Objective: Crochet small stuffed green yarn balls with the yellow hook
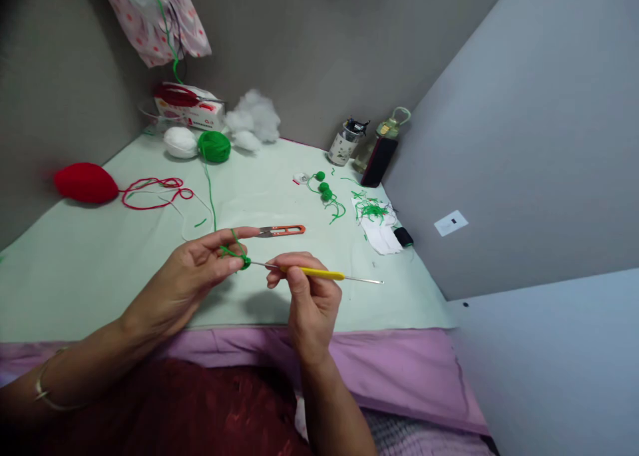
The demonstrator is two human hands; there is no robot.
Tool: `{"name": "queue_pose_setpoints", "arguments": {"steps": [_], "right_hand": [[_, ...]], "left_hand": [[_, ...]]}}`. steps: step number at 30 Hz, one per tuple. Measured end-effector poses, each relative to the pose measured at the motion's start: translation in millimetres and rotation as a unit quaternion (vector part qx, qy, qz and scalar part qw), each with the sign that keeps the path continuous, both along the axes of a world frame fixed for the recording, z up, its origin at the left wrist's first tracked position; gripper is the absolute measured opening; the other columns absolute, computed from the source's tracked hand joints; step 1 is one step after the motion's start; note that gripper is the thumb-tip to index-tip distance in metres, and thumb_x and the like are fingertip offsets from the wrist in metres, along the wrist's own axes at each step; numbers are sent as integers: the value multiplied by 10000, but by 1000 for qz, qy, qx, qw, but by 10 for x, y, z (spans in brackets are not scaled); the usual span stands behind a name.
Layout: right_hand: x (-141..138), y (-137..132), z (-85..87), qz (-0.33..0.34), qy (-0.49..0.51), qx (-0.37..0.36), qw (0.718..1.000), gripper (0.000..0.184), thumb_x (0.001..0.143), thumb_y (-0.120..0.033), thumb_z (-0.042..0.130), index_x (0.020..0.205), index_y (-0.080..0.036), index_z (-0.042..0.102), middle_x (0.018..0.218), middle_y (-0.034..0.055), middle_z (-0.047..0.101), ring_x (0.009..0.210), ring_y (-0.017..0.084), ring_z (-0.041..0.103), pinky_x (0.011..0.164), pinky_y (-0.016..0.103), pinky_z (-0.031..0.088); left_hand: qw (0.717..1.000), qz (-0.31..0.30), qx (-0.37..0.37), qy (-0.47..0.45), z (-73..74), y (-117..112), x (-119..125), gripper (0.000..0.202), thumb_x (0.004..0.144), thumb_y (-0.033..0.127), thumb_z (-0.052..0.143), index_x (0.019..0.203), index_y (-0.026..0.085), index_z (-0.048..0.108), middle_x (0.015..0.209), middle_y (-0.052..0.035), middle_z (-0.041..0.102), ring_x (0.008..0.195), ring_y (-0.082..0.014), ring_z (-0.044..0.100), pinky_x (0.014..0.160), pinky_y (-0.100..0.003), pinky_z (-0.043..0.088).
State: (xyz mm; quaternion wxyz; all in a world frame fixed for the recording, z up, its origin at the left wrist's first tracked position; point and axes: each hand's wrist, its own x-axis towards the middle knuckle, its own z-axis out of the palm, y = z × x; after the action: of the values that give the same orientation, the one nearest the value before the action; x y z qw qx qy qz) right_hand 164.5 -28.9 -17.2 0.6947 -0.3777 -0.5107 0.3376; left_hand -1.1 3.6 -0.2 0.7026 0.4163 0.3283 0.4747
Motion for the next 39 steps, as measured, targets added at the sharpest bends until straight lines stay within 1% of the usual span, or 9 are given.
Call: {"name": "queue_pose_setpoints", "arguments": {"steps": [7,10,15,22,25,28,31,35,39], "right_hand": [[-66,12,-14,6,-46,15,999,196,1011,-214,586,1034,-281,769,977,26,772,752,149,672,707,336,564],[-77,-5,-15,-4,-71,25,997,225,1021,-196,564,1052,-290,765,947,13,760,747,144,665,703,331,560],[-88,-37,-14,-38,-167,74,983,241,995,-155,593,1091,-288,770,981,38,743,891,181,682,750,355,571],[-70,10,-31,1,-22,25,999,200,1031,-255,540,1008,-233,738,931,44,715,707,147,665,630,333,575],[-60,-14,-25,-29,-49,44,997,206,1034,-241,525,1012,-241,730,919,42,710,720,155,667,633,342,573],[-58,-60,-30,-85,-137,93,982,223,1028,-203,525,1062,-268,736,903,45,722,801,189,685,681,379,575],[-67,-81,-51,-86,-191,123,970,250,1024,-186,535,1122,-285,742,995,58,754,926,213,705,751,407,591],[-96,-46,-73,-54,-154,120,979,277,1025,-175,543,1156,-306,748,1077,50,775,998,208,707,781,390,594],[-108,3,-77,-42,-66,111,991,223,1032,-221,555,1088,-299,756,1007,38,778,892,185,699,702,343,571]], "left_hand": [[999,-34,-10,-17,-31,-63,72,392,842,265,816,1230,261,765,912,-20,738,919,-179,626,904,-312,461],[999,-22,-15,-18,-45,-52,86,373,825,268,835,1194,260,779,897,-10,746,901,-167,634,898,-301,472],[998,-12,-33,-48,-47,-46,102,409,813,232,840,1213,273,768,865,16,705,849,-141,636,877,-280,483],[1000,19,-8,4,-47,-39,67,409,806,214,835,1203,295,779,848,29,604,803,-120,570,811,-250,454],[999,34,-1,15,-58,-32,66,408,798,219,842,1194,295,784,847,25,594,805,-125,553,794,-250,446],[999,44,2,17,-65,-38,81,370,796,216,852,1152,301,799,826,33,595,796,-109,540,785,-225,432],[1000,22,-7,-6,-59,-56,96,382,806,211,849,1171,307,789,828,40,611,793,-97,562,796,-216,442],[998,-22,-18,-47,-29,-72,96,495,842,205,823,1313,312,714,861,35,679,813,-105,616,865,-242,467],[999,-27,-26,-38,-4,-59,80,584,868,216,801,1421,282,629,897,12,730,897,-141,649,944,-283,449]]}}
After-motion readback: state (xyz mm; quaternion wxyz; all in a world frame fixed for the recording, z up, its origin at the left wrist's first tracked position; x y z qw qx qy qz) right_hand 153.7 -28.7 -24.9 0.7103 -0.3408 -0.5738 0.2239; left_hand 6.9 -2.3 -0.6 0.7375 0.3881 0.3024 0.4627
